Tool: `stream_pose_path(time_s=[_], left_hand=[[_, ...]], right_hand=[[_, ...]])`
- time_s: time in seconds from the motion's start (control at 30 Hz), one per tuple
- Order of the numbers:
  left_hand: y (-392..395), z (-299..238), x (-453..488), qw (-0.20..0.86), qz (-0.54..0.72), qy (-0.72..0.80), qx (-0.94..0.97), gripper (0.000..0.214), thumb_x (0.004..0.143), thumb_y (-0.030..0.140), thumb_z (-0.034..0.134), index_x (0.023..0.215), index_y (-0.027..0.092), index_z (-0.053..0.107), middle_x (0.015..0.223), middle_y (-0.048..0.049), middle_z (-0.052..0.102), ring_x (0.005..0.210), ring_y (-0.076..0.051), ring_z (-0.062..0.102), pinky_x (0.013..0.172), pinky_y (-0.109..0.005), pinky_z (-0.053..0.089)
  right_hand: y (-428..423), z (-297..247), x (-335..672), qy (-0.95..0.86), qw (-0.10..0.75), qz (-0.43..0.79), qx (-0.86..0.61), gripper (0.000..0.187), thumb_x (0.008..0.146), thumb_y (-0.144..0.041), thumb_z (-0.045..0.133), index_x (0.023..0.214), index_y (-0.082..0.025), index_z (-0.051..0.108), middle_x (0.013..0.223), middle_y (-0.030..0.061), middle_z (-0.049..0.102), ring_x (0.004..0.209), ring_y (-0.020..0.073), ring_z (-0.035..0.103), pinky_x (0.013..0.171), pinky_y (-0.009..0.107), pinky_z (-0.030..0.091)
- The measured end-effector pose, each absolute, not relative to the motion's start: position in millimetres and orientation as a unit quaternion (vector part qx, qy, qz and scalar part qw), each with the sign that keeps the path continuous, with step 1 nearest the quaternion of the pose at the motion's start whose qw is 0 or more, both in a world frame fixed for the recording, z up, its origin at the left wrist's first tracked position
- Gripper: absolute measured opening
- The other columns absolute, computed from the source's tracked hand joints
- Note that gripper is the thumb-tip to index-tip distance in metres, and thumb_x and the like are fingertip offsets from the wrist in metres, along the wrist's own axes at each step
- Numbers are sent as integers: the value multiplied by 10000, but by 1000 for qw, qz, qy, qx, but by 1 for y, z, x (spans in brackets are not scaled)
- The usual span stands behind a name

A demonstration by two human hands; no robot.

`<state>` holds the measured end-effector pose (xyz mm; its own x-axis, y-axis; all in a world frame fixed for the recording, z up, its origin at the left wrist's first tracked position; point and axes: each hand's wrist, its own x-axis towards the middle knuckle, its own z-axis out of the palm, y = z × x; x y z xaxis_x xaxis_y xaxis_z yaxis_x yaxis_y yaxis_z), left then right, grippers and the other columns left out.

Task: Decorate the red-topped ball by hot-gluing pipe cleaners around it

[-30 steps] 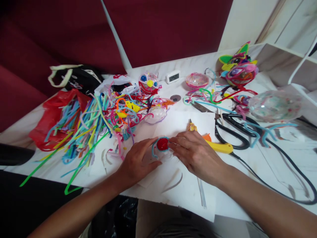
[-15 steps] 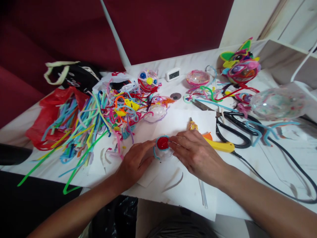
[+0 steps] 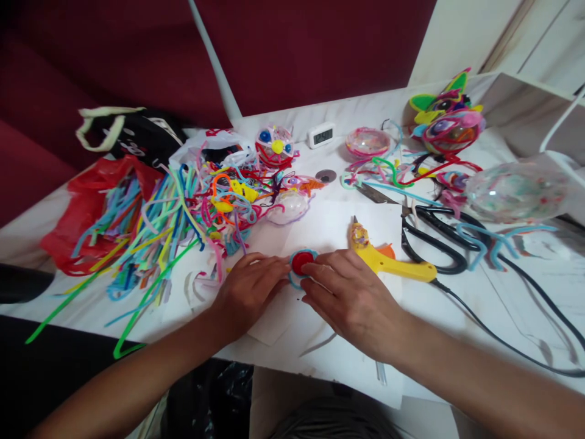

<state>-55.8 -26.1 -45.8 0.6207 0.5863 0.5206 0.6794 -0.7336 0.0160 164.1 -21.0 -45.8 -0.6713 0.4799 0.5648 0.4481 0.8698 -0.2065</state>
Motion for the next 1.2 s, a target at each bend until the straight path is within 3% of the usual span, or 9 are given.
stream_pose_path(time_s=[0.13,0.4,0.6,0.73,0.9,1.2], left_hand=[[-24,-45,-57,130,-238,-332,-904,132,912,94,522,1022,94,595,995,-95,721,938,-187,671,853,-372,485],[-22,-43,-56,146,-218,-317,-911,129,921,118,510,1014,99,598,976,-99,723,947,-193,670,896,-392,471],[-10,-37,-61,34,-259,-342,-903,133,928,228,548,1011,132,587,903,-42,722,840,-155,672,889,-365,468],[9,-30,-64,-55,-243,-345,-905,343,872,366,613,1119,131,573,880,-42,702,823,-178,653,821,-354,502],[23,-20,-61,-199,-201,-304,-910,382,870,379,600,1190,173,564,1109,-89,599,1012,-179,601,882,-313,509],[22,-35,-57,-247,-237,-293,-893,346,870,323,619,1176,166,580,1083,-99,592,1026,-183,583,902,-336,508]], right_hand=[[-20,-47,162,-916,316,9,-246,91,868,-120,590,928,-144,655,1122,89,683,992,234,582,809,418,455],[-19,-47,161,-927,289,-32,-237,99,882,-77,542,875,-107,636,1089,115,684,949,239,570,829,440,452],[-17,-47,161,-919,315,10,-235,67,857,-61,579,912,-80,612,1059,142,673,952,255,557,792,448,485],[-17,-47,163,-918,324,32,-229,142,836,-28,596,975,-56,593,1089,156,655,982,272,548,795,459,491],[-16,-49,166,-916,328,48,-227,211,840,-16,587,1044,-66,569,1141,154,629,1035,270,531,834,455,485],[-14,-47,166,-891,327,147,-279,313,902,-89,508,1215,-108,510,1066,125,646,1022,227,566,861,389,500]])
